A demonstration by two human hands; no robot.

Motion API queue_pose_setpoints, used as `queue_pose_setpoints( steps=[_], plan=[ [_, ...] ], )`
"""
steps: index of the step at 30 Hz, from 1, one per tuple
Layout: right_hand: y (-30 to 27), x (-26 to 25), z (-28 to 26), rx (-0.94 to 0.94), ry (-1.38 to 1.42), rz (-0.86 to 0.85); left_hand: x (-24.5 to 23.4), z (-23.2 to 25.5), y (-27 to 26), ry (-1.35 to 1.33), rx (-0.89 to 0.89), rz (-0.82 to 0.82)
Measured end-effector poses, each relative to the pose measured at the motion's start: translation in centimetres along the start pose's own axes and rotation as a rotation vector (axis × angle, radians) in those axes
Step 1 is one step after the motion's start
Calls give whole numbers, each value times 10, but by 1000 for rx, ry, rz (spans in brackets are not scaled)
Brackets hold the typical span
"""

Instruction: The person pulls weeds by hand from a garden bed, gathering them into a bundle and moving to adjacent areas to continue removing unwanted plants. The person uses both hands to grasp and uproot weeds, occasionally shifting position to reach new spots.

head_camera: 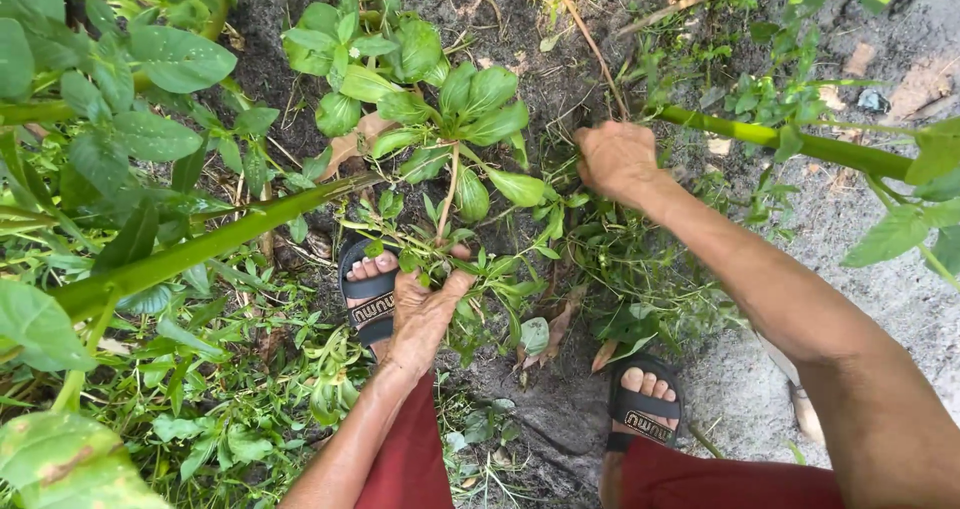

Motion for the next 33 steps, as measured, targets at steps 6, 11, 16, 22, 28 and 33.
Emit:
queue_pose_setpoints(
  steps=[6, 11, 16, 22, 28, 33],
  plan=[
    [-26, -46, -4, 70, 1179, 165, 2, -8, 4, 41, -6, -30],
    [-15, -6, -34, -196, 454, 236, 2, -7, 0, 24, -11, -31],
    [-80, -88, -65, -220, 731, 205, -1, -14, 1, 28, -37, -29],
    [-59, -148, 10, 291, 1673, 439, 15, 8, -10, 58, 79, -83],
    [27, -29, 119, 493, 584, 373, 20, 30, -27, 62, 155, -64],
    [44, 10, 134, 540, 368, 319, 6, 17, -21, 11, 159, -58]
  ],
)
Point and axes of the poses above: each hand's wrist, its own y-axis towards the middle knuckle, its own x-axis out of the palm, z = x × y, the point moved 9 cm from there along y, towards the middle knuckle, and after that the axes turned 14 degrees about -x, right-handed, at the moved point
